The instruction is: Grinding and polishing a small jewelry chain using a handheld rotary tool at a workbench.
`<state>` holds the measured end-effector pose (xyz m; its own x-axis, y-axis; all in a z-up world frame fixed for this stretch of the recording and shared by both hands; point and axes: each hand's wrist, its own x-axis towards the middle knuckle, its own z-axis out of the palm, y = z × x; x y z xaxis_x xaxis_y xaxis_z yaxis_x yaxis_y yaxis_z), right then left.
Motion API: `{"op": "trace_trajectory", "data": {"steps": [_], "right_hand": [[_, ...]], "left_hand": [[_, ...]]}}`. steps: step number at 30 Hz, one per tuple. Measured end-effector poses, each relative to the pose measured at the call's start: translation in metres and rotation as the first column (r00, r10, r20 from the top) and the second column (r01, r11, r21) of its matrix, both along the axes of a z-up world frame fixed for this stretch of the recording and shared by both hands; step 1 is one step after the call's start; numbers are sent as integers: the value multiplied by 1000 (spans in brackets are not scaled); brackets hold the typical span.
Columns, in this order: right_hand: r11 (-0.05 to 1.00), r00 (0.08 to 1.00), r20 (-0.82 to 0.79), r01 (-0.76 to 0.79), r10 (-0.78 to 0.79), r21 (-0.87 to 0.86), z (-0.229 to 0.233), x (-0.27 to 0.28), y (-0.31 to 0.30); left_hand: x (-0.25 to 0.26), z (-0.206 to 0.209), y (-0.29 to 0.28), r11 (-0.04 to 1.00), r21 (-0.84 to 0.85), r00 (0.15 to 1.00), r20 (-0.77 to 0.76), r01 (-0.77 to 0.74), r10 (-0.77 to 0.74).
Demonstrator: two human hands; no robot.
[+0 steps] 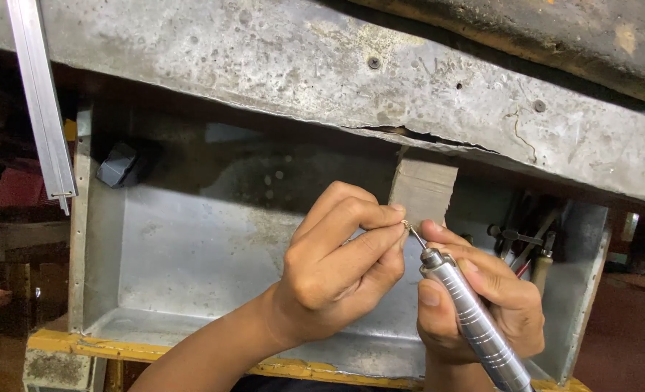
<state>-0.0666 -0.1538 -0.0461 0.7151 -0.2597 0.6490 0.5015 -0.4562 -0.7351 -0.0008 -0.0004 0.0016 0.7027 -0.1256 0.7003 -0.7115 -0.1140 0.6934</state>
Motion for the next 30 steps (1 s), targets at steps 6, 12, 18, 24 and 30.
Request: {"op": "trace_trajectory", "data": {"steps": [6, 12, 18, 24, 30], "right_hand": [[1000, 1000, 19, -15, 15, -5, -1, 1, -1], [1000, 1000, 14, -24, 24, 6, -3, 0, -3], [999, 999, 44, -31, 31, -7, -2, 3, -2], [999, 998, 49, -38, 38, -5, -4, 2, -3], [998, 998, 36, -56, 56, 0, -4, 2, -6]], "left_hand": [[0, 0, 0, 1000, 4, 1000, 9, -7, 7], [0, 0, -1, 1000, 6, 1000, 18, -13, 13], [0, 0, -1, 1000, 12, 1000, 19, -15, 15], [0, 0, -1, 1000, 8, 1000, 15, -12, 12], [0, -3, -2, 1000, 0, 1000, 18, -16, 16]]}}
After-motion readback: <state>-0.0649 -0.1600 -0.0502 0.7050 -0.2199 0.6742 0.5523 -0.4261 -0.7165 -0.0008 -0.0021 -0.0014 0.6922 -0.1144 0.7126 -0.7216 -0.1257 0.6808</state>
